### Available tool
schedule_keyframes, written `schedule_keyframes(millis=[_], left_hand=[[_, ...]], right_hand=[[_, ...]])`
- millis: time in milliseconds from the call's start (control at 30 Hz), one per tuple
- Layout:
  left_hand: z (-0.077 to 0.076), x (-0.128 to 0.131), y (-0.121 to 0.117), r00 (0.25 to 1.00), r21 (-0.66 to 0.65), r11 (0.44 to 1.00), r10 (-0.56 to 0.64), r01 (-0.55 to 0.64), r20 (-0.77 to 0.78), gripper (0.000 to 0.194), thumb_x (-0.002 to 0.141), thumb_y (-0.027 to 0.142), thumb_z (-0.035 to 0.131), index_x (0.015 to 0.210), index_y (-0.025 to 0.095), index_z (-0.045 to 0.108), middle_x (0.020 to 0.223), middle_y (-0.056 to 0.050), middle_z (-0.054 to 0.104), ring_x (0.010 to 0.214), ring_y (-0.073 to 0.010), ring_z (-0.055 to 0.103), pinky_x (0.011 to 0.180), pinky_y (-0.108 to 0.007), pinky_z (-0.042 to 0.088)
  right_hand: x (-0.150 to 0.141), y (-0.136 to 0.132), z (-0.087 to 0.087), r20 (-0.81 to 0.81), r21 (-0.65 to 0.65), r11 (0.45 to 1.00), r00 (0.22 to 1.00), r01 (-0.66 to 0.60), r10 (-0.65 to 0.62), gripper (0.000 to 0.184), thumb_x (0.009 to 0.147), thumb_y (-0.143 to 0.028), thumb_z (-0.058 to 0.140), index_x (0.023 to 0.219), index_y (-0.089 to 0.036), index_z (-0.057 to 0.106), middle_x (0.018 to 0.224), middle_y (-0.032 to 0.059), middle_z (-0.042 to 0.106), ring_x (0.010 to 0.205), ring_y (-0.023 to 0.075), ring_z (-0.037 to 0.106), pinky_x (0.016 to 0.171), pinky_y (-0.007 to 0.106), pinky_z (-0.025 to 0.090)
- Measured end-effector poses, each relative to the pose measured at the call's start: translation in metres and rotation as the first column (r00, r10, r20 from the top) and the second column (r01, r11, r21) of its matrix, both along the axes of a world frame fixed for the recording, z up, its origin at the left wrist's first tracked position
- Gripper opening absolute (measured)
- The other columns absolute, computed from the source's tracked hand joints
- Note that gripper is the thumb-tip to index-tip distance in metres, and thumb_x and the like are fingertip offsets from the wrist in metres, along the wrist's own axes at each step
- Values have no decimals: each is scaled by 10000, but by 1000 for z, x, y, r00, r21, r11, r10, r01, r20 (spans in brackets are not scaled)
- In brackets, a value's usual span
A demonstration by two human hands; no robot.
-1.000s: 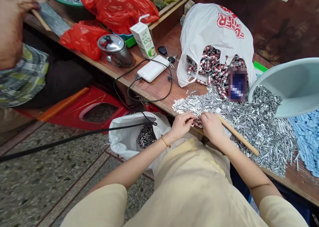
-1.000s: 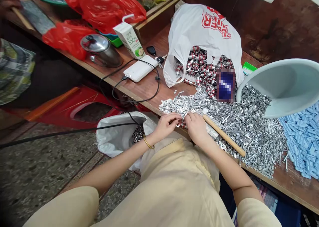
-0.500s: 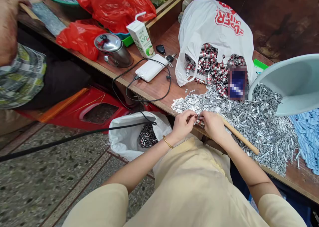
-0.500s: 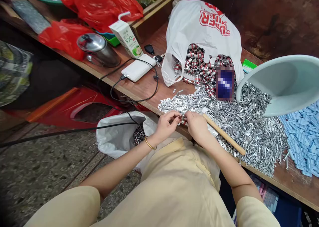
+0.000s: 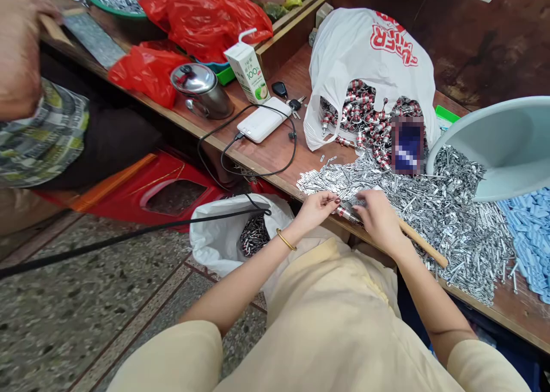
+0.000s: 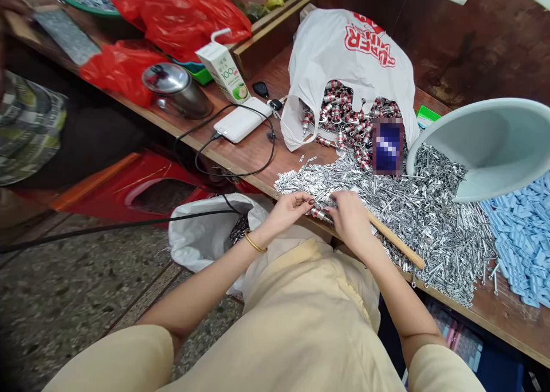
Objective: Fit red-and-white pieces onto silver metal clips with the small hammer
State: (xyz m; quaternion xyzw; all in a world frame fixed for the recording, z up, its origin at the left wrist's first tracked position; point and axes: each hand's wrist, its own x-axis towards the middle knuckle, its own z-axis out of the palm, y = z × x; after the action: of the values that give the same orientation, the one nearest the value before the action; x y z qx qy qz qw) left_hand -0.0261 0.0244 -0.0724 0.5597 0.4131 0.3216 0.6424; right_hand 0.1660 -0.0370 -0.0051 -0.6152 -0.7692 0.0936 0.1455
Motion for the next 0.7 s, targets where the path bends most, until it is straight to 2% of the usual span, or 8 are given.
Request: schedule_keyframes(millis=[100,167,267,400,500,600,700], left_hand=[[-3,-7,13,992,-33,995,-97,95,-77,199,788,334,701,808,138,671,720,-36,702,658,-142,634,642,-244,501],[-3,-7,21,979,-33,988,-152,149,-133,165,779,305,678,785,140,672,682,-28,695,631,-140,625,605,-232,479],[-2,-1,31,949,-17,977,-209,211,-235,133,764,270,639,749,143,676,635,-18,685,586,-135,609,564,-221,451],[-1,6,39,911,15,965,-241,261,-335,123,734,254,625,712,153,691,628,-12,694,573,-139,611,547,-222,435],[4,7,40,892,50,962,-229,268,-389,129,725,245,617,709,159,711,581,7,665,550,-136,592,543,-226,417],[13,7,38,874,91,959,-204,270,-440,135,727,236,607,707,162,718,576,11,657,561,-140,584,551,-232,400],[21,7,35,859,132,955,-172,265,-481,132,723,210,596,696,164,718,577,12,654,574,-142,570,556,-238,376]], right_hand=[[34,-21,-1,112,77,987,983,139,-147,260,1034,-330,445,1150,-144,584,1114,160,652,1003,290,542,891,394,422],[56,-38,-6,248,34,977,945,213,-214,263,1025,-360,477,1114,-139,588,1041,154,651,943,290,547,838,389,424],[78,-57,-15,362,-41,964,903,262,-230,219,1007,-352,516,1062,-150,579,957,125,631,873,272,555,773,362,425],[86,-65,-18,308,-39,979,934,202,-181,194,1025,-311,423,1060,-167,549,959,129,614,911,279,572,777,367,454],[80,-66,-5,226,-64,975,954,214,-194,269,1040,-341,350,1071,-165,551,964,138,623,822,259,602,689,346,469],[68,-69,12,108,-182,962,977,203,-185,340,1047,-346,326,1225,-172,558,963,106,683,687,211,632,606,308,469],[55,-71,22,36,-234,969,997,78,-72,448,1039,-294,321,1447,-214,488,1016,95,729,769,214,692,674,305,517]])
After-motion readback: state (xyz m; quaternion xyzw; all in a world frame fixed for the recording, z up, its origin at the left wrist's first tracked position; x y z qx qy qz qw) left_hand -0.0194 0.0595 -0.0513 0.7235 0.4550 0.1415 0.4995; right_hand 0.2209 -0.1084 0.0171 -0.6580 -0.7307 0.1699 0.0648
